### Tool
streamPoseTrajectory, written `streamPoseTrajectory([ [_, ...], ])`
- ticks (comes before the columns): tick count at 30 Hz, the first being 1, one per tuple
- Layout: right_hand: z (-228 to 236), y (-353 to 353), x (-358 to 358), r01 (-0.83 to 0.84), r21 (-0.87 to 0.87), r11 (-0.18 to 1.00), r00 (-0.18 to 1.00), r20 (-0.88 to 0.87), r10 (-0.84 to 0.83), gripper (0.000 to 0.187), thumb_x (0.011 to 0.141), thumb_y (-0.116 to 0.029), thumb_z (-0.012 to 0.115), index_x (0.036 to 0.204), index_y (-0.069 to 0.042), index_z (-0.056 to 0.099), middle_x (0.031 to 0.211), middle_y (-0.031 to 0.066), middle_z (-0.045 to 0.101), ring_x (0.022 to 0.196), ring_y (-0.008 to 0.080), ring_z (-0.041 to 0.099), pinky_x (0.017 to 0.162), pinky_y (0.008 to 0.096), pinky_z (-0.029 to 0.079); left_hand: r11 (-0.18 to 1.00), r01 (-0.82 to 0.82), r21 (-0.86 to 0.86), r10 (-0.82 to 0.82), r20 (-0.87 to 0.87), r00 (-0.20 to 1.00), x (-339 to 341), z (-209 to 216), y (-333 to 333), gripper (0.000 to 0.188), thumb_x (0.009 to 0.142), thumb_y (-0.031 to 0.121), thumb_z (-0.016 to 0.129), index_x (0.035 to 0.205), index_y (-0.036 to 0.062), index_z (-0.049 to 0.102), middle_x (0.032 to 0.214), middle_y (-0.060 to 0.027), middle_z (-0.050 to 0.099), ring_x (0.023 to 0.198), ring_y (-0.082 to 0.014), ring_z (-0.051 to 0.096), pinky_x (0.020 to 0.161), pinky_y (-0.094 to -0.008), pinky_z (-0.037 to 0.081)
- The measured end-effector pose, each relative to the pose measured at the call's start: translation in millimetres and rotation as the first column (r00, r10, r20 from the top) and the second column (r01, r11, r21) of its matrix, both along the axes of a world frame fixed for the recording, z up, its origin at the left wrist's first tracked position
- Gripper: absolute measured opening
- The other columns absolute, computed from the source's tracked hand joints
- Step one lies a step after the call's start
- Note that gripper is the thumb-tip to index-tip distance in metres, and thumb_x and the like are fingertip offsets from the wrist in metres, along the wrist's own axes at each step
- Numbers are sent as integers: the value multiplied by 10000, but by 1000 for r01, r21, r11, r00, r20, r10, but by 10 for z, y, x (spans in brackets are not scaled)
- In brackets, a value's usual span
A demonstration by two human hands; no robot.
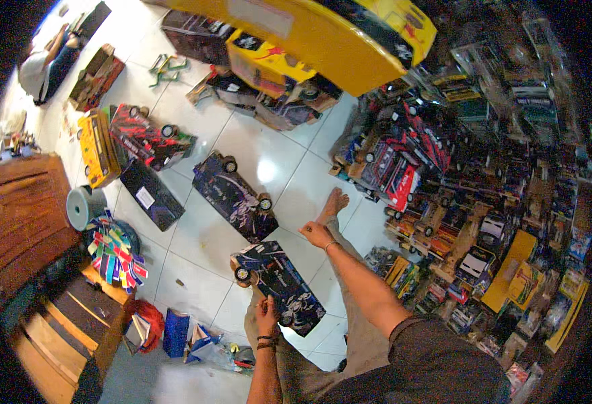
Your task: The person picks up boxed toy cars from a pile on the floor, inspects them, and places them into a green cardboard box. The person repeats this process with several different toy car boxes.
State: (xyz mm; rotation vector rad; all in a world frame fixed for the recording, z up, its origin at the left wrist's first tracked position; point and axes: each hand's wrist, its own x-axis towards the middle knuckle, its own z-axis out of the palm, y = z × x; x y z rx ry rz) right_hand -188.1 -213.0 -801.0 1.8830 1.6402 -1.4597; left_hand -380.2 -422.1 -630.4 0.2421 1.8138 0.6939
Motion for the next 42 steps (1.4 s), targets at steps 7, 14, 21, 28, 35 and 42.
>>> streamPoseTrajectory([
  [7,-97,-18,487,49,12,999,998,-31,-49,463,842,-492,592,972,-50,639,964,176,664,910,342,635,818,424,491,986,24,-167,25,284,958,26,-389,-67,582,836,80,592,1377,159,393,1305,-168,460,1125,-302,513,900,-356,450],
  [14,389,628,1147,30,396,918,998,36,-48,471,844,-460,627,1007,-19,601,978,216,628,896,369,624,762,445,491,994,54,95,-54,-10,999,387,-220,389,238,932,286,597,1066,105,520,722,61,469,579,-36,399,476,-203,315],
  [21,753,2394,2485,-165,839,518,929,309,-204,447,927,-380,496,1158,1,537,1136,267,555,1079,443,513,922,512,409,991,-128,-30,132,205,970,773,-469,721,237,933,330,589,1000,110,538,684,65,435,580,-39,386,479,-214,297],
  [28,895,3380,3381,-202,561,803,868,482,-119,593,894,-460,544,1287,-25,460,1283,262,478,1116,450,500,972,482,415,999,7,-47,-1,124,992,1095,-494,1015,231,933,320,585,1027,111,550,762,57,553,645,-41,460,530,-219,353],
  [35,894,3612,3615,-270,371,889,901,422,98,554,895,-461,551,1253,-42,497,1230,228,530,1040,402,560,934,447,450,987,-124,-98,140,178,974,1312,-440,1047,197,937,289,590,981,101,549,668,83,496,562,-16,394,495,-203,321],
  [42,1075,3355,3631,-232,336,913,940,317,122,514,902,-454,550,1218,-49,533,1190,196,569,1000,357,591,914,415,463,975,-183,-128,207,207,956,1285,-424,980,215,917,323,615,951,126,536,639,81,453,527,-26,379,455,-211,296],
])
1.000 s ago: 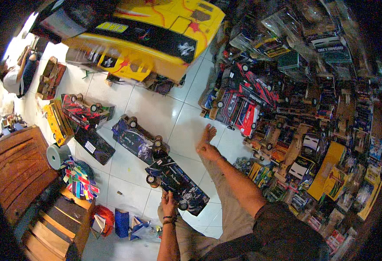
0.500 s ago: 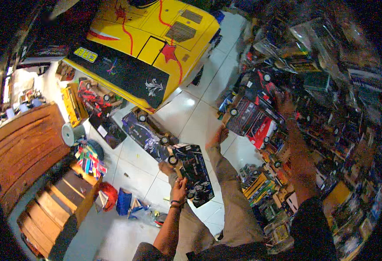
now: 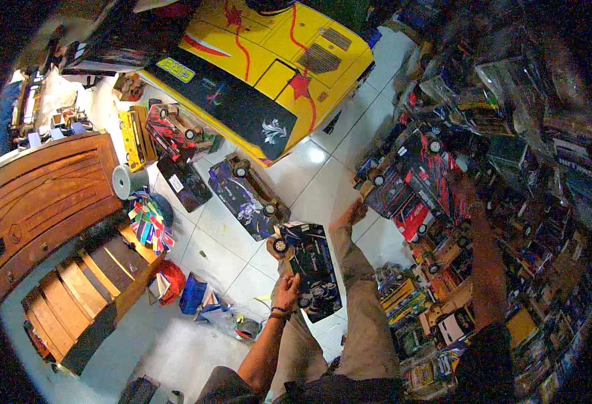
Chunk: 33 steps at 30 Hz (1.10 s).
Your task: The person picks up boxed toy cars from a pile on the floor, inspects them, and places them into a green cardboard box. The person repeats this process with several different toy car boxes.
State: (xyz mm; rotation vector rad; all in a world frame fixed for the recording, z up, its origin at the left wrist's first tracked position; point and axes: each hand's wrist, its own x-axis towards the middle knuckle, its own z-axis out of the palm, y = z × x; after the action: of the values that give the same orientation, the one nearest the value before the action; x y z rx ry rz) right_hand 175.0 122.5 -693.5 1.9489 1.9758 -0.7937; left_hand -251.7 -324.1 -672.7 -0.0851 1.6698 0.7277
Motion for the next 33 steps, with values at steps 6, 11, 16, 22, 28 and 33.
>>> streamPoseTrajectory([
  [6,314,-401,-279,13,-81,997,995,-94,-21,482,909,-448,549,1189,-56,563,1156,169,603,966,319,617,897,388,475,1000,25,-10,-25,-32,999,-143,217,10,241,924,321,602,999,107,521,642,73,454,524,-30,377,431,-212,279],
  [11,530,-796,-694,93,-247,965,954,-255,-157,409,915,-412,562,1125,-63,606,1041,116,658,935,248,628,878,347,475,998,60,-2,-60,-67,996,-344,352,-209,268,927,346,590,1015,103,521,671,50,479,533,-42,385,445,-225,293],
  [16,410,-1267,-1329,46,-332,942,987,-132,-95,367,935,-374,551,1091,-46,607,903,55,636,821,158,580,763,317,476,991,-20,131,29,-63,998,-565,309,-593,319,926,379,584,1065,99,524,739,25,513,592,-58,417,492,-238,337],
  [22,400,-2014,-2599,59,-367,929,940,-294,-175,363,953,-372,522,1110,-51,583,825,20,567,719,130,501,669,294,438,948,-255,190,259,8,966,-801,279,-1048,307,927,384,582,1051,110,524,756,31,525,626,-55,448,521,-232,376],
  [28,136,-2404,-4033,-38,-369,929,864,-479,-155,329,979,-357,476,967,-38,555,783,-2,515,759,106,463,704,268,406,853,-496,164,474,158,866,-1102,390,-1399,168,962,307,537,1022,156,493,719,54,492,528,-59,434,457,-238,367],
  [33,-34,-2487,-4856,-122,-422,898,772,-610,-181,330,977,-363,481,1005,-46,567,831,-4,531,807,90,461,745,257,407,828,-489,274,511,-7,860,-1281,473,-1504,159,964,282,537,1061,177,464,676,50,476,514,-58,412,451,-234,339],
])
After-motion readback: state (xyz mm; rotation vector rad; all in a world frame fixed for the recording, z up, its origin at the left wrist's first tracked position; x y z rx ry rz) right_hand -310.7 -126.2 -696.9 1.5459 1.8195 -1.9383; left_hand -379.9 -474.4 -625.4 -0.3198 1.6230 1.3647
